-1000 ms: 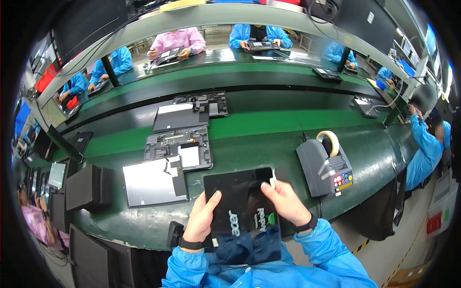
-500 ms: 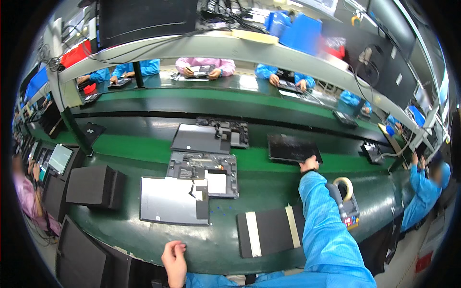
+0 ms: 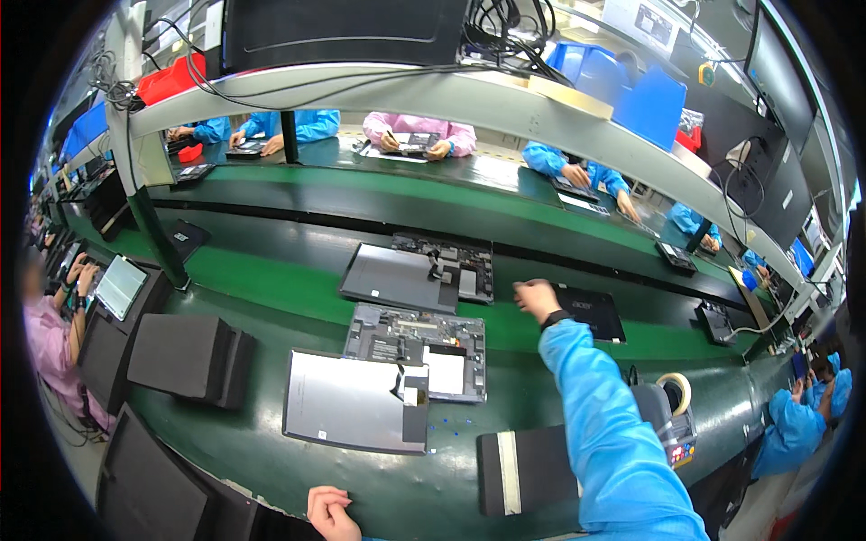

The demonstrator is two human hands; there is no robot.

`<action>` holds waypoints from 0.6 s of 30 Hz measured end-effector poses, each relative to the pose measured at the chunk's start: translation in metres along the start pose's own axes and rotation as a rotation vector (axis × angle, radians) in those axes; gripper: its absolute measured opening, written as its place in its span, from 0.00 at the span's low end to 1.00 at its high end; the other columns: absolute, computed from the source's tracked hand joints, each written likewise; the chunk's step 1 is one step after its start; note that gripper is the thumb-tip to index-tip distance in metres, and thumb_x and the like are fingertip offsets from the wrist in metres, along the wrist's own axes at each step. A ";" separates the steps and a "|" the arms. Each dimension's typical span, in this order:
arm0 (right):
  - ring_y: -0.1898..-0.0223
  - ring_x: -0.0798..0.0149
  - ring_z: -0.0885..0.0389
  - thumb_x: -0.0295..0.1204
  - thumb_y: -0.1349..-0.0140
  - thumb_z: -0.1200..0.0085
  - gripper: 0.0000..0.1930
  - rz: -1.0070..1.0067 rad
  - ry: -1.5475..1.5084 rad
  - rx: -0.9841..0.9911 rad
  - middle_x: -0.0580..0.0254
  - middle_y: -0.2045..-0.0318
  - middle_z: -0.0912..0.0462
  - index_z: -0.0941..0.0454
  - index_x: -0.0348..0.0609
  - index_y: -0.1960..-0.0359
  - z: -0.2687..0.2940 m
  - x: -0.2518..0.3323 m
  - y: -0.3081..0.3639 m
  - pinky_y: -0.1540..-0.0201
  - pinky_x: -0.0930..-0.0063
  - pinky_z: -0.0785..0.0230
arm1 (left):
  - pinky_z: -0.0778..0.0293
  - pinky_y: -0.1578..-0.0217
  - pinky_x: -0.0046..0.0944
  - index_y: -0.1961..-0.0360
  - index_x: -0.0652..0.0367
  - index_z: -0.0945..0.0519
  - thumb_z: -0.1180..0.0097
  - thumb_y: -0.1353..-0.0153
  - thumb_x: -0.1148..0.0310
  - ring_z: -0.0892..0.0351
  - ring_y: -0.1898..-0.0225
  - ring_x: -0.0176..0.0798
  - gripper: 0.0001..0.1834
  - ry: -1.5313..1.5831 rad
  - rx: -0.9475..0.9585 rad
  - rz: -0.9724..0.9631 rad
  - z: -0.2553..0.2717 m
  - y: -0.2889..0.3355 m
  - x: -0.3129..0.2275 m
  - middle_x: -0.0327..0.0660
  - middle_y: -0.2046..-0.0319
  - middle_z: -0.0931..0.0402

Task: The person assembles electronic components of tablet devices by placing internal components and a circuit board into a tablet housing, then securing a tablet screen on top.

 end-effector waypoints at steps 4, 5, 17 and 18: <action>0.65 0.50 0.19 0.54 0.48 0.39 0.39 -0.142 0.139 -0.017 0.40 0.61 0.21 0.26 0.19 0.57 -0.054 0.004 -0.029 0.67 0.64 0.25 | 0.28 0.66 0.35 0.75 0.64 0.28 0.58 0.47 0.85 0.27 0.65 0.41 0.07 -0.073 -0.083 -0.073 -0.006 0.001 0.000 0.47 0.63 0.28; 0.62 0.48 0.20 0.56 0.48 0.39 0.41 -0.151 0.186 -0.042 0.38 0.59 0.21 0.27 0.19 0.56 -0.062 0.004 -0.041 0.66 0.63 0.25 | 0.28 0.66 0.35 0.75 0.64 0.28 0.58 0.47 0.85 0.27 0.65 0.41 0.07 -0.078 -0.095 -0.084 -0.006 0.001 0.003 0.47 0.63 0.28; 0.52 0.40 0.23 0.61 0.41 0.52 0.40 -0.338 -0.302 -0.019 0.37 0.54 0.22 0.25 0.26 0.53 -0.125 0.036 -0.044 0.54 0.56 0.32 | 0.29 0.60 0.37 0.74 0.63 0.26 0.55 0.48 0.85 0.27 0.61 0.45 0.07 -0.141 -0.166 -0.157 0.002 0.009 -0.010 0.47 0.64 0.28; 0.58 0.43 0.22 0.60 0.43 0.48 0.40 -0.228 -0.194 -0.035 0.39 0.56 0.21 0.26 0.26 0.52 -0.116 0.049 -0.029 0.58 0.57 0.31 | 0.29 0.60 0.38 0.74 0.63 0.27 0.55 0.48 0.85 0.27 0.62 0.45 0.07 -0.141 -0.176 -0.120 0.005 0.012 -0.005 0.47 0.64 0.28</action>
Point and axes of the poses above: each hand's wrist, its own y-axis away from the middle knuckle, its own z-axis out of the back of the hand, x = y × z, the point moved 6 cm from there along -y, towards the middle knuckle
